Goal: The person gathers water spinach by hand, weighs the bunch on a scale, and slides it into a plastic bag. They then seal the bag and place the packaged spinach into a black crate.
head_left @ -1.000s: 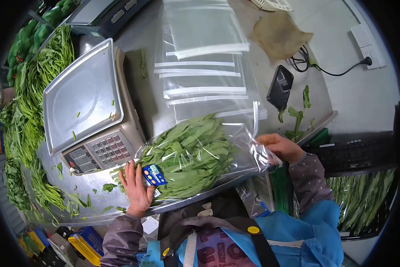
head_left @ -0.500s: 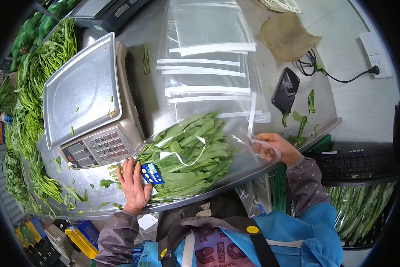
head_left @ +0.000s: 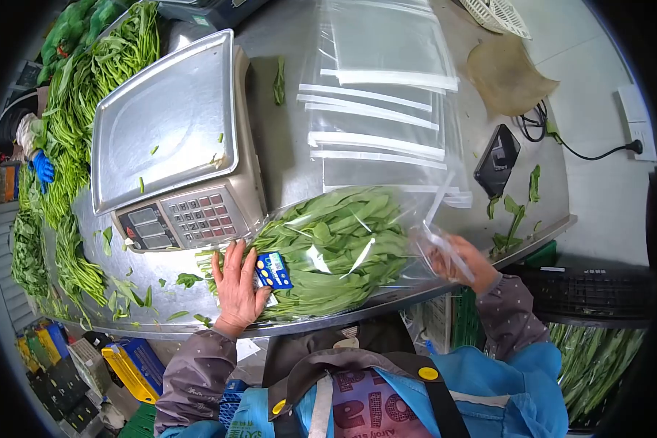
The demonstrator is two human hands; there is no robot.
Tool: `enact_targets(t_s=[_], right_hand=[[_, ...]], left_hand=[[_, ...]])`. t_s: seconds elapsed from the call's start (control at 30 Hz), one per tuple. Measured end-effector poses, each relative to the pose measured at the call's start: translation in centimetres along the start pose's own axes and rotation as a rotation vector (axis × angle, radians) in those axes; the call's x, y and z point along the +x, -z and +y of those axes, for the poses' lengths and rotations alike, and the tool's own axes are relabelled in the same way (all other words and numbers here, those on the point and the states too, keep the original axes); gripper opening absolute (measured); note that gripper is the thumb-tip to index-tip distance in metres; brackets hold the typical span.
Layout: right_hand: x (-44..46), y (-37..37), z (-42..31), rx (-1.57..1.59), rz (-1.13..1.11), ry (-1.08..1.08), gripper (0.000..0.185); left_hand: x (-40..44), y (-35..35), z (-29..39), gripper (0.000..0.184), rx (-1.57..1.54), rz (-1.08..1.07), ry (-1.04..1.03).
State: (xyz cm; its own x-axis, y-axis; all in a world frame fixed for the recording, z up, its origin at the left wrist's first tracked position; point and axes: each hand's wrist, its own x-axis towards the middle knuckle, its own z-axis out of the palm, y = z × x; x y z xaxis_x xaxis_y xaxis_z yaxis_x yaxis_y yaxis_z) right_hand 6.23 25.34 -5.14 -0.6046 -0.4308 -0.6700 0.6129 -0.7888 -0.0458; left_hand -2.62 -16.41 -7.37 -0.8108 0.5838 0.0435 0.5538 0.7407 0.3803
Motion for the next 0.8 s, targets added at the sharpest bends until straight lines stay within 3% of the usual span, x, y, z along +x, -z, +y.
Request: enact_targets(t_s=[0.03, 0.17, 0.27, 0.4, 0.47, 0.53, 0.6, 0.67, 0.7, 0.8], right_hand=[[-0.2, 0.2, 0.3, -0.502, 0.020, 0.003, 0.031], [-0.1, -5.9, -1.1, -0.663, -0.140, -0.026, 0.050], [3.0, -7.5, -2.4, -0.615, -0.097, -0.001, 0.058], [4.2, -6.1, -1.7, -0.867, -0.057, 0.072, 0.050], [4.0, -5.5, -1.7, -1.070, -0.171, 0.108, 0.038], [4.4, -6.0, -0.4, -1.082, -0.197, 0.223, 0.029], [5.1, -7.4, 1.4, -0.669, -0.424, -0.057, 0.036], [5.1, -9.8, 3.3, -0.579, -0.373, -0.217, 0.041], [5.8, -9.7, 3.8, -0.628, -0.487, -0.274, 0.043], [4.9, -13.3, 3.9, -0.862, -0.397, -0.223, 0.035]], left_hand=[[0.0, 0.0, 0.0, 0.060, -0.012, 0.004, -0.001], [0.1, 0.1, 0.0, 0.059, -0.010, 0.001, -0.006], [0.2, 0.1, 0.1, 0.059, -0.009, 0.003, -0.007], [0.2, 0.0, -0.1, 0.060, 0.014, 0.011, -0.014], [0.0, 0.1, 0.0, 0.061, 0.008, -0.006, -0.013], [0.0, 0.0, 0.0, 0.060, -0.005, -0.005, -0.006], [0.0, 0.2, 0.0, 0.060, -0.026, -0.011, 0.002], [-0.1, 0.1, -0.2, 0.060, -0.018, -0.012, -0.007], [-0.1, 0.1, -0.2, 0.060, -0.029, 0.000, -0.011], [-0.4, 0.2, -0.2, 0.059, -0.062, 0.030, -0.008]])
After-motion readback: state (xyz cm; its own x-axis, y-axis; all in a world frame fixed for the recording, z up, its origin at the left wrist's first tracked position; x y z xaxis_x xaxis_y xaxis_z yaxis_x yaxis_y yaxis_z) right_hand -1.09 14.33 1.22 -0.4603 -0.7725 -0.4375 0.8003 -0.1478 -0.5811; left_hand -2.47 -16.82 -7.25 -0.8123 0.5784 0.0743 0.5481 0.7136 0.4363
